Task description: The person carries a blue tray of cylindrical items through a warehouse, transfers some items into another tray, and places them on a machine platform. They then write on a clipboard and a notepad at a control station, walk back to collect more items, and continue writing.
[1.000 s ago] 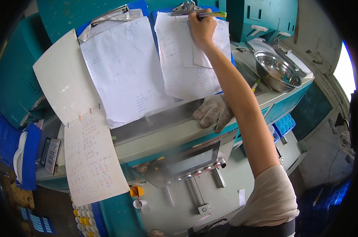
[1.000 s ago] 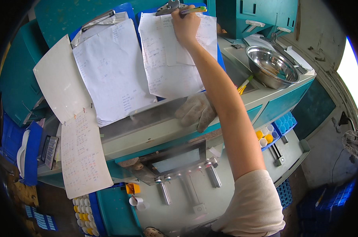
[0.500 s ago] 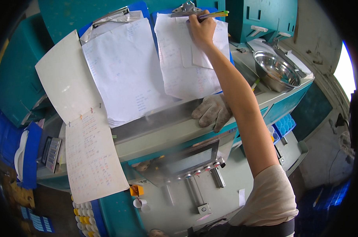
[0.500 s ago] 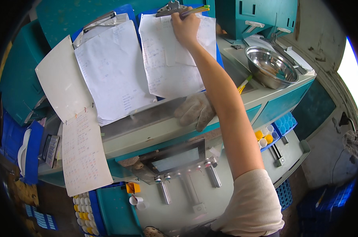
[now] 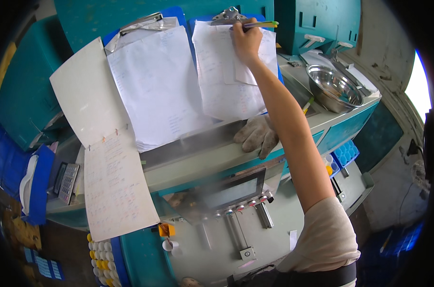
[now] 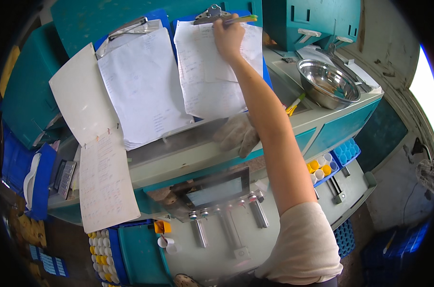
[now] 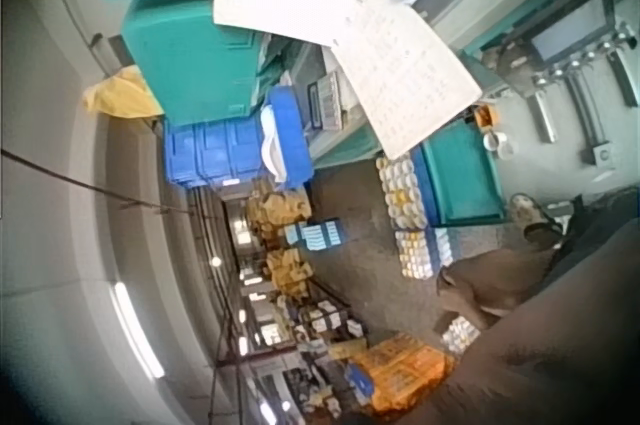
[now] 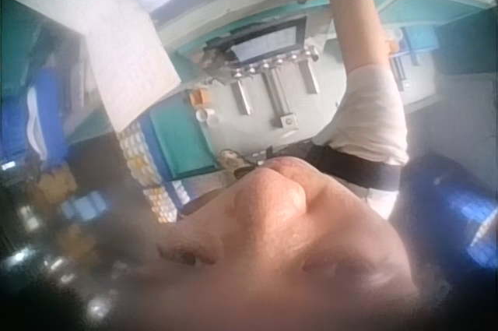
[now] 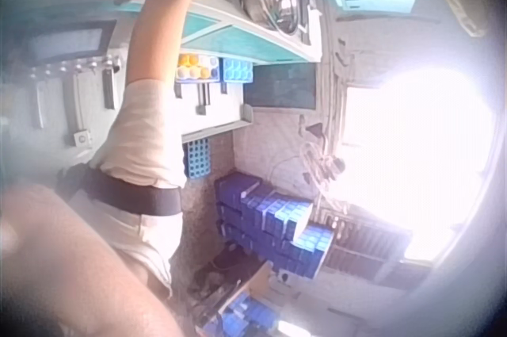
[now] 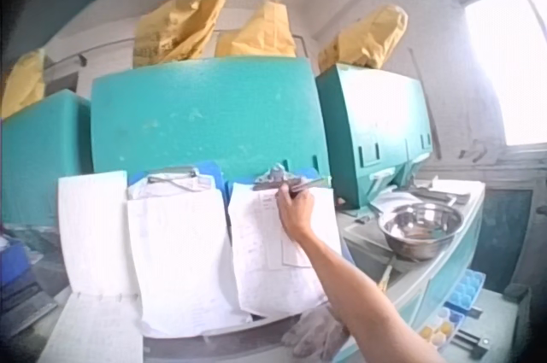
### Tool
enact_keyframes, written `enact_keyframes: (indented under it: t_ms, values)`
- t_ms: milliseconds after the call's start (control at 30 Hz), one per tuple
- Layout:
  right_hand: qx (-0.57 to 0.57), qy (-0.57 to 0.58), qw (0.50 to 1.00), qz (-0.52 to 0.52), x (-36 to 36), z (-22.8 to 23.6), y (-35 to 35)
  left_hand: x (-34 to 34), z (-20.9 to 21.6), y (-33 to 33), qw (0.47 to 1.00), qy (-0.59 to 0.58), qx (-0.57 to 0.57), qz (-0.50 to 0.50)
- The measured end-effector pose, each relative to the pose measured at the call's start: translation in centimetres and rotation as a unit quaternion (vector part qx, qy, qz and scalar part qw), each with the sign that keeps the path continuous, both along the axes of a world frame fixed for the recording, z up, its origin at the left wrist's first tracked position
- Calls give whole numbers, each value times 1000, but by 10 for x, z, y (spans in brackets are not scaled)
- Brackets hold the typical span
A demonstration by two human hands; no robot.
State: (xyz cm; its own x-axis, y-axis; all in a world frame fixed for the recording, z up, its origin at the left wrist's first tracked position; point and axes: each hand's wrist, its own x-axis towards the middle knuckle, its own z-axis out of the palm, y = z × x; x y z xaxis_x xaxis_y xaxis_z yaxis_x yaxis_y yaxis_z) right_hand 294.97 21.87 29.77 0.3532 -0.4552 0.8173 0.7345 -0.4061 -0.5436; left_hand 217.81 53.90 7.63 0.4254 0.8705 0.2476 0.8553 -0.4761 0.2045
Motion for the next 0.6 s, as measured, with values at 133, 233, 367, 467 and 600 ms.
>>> enact_keyframes:
  t_ms: [133,233,367,467,600]
  values:
    - [78,23,993,83,-11,16,-6,-9,-3,-4,1000,-16,-3,10]
    - [26,-37,984,172,-48,23,-4,-18,-7,-8,999,-27,-8,17]
    - [-211,66,937,270,-136,-15,16,-29,-15,-14,999,-38,-6,25]
    - [-460,-67,841,276,-207,-75,35,-39,-25,-20,999,-37,-6,28]
    - [-590,-40,781,200,-252,-123,53,-54,-38,-25,999,-29,-2,43]
